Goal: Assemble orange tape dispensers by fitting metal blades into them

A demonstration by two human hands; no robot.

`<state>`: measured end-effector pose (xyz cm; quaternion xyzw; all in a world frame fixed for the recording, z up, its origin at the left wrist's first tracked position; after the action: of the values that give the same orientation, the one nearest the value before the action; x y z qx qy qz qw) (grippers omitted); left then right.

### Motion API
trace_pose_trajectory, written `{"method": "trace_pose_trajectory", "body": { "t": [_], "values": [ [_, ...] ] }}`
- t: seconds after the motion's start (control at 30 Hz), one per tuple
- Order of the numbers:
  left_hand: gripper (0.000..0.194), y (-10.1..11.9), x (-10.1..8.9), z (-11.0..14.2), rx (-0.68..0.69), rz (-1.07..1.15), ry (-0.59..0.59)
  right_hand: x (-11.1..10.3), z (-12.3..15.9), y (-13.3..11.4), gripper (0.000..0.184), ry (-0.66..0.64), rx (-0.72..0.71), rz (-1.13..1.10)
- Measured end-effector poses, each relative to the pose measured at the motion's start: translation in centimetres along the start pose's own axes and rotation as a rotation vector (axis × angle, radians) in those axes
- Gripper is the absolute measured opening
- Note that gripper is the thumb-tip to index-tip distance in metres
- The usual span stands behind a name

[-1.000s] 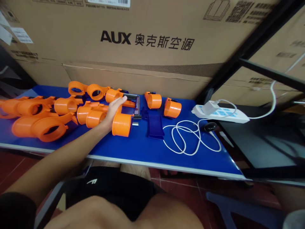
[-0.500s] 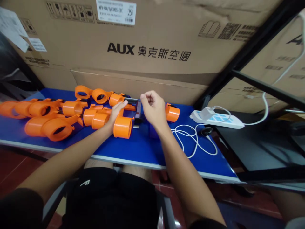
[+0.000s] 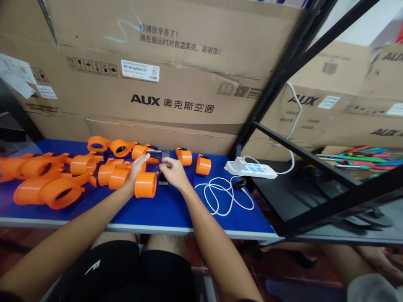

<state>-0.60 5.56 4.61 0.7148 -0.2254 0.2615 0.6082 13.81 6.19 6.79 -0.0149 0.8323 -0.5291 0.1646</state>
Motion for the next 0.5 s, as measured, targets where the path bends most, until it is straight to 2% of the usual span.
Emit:
{"method": "trace_pose_trajectory", "body": {
  "t": [0.23, 0.5],
  "values": [
    [0.037, -0.63, -0.21, -0.36, 0.074, -0.091, -0.032, -0.01, 0.05, 0.35, 0.014, 0.047, 0.009, 0.089],
    [0.037, -0.15, -0.15, -0.16, 0.085, -0.123, -0.031, 0.06, 0.07, 0.13, 0.017, 0.078, -0.004, 0.163]
  ]
}}
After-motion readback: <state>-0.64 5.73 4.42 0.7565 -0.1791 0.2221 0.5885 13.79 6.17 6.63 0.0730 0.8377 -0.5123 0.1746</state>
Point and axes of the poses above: each hand's wrist, its own z-axis away from the middle knuckle, its own x-axis out of the palm, y = z × x, the point moved 5 cm from there along -z, towards the middle knuckle, and after that the axes turned 1 degree about -x, right-handed, at the moved point
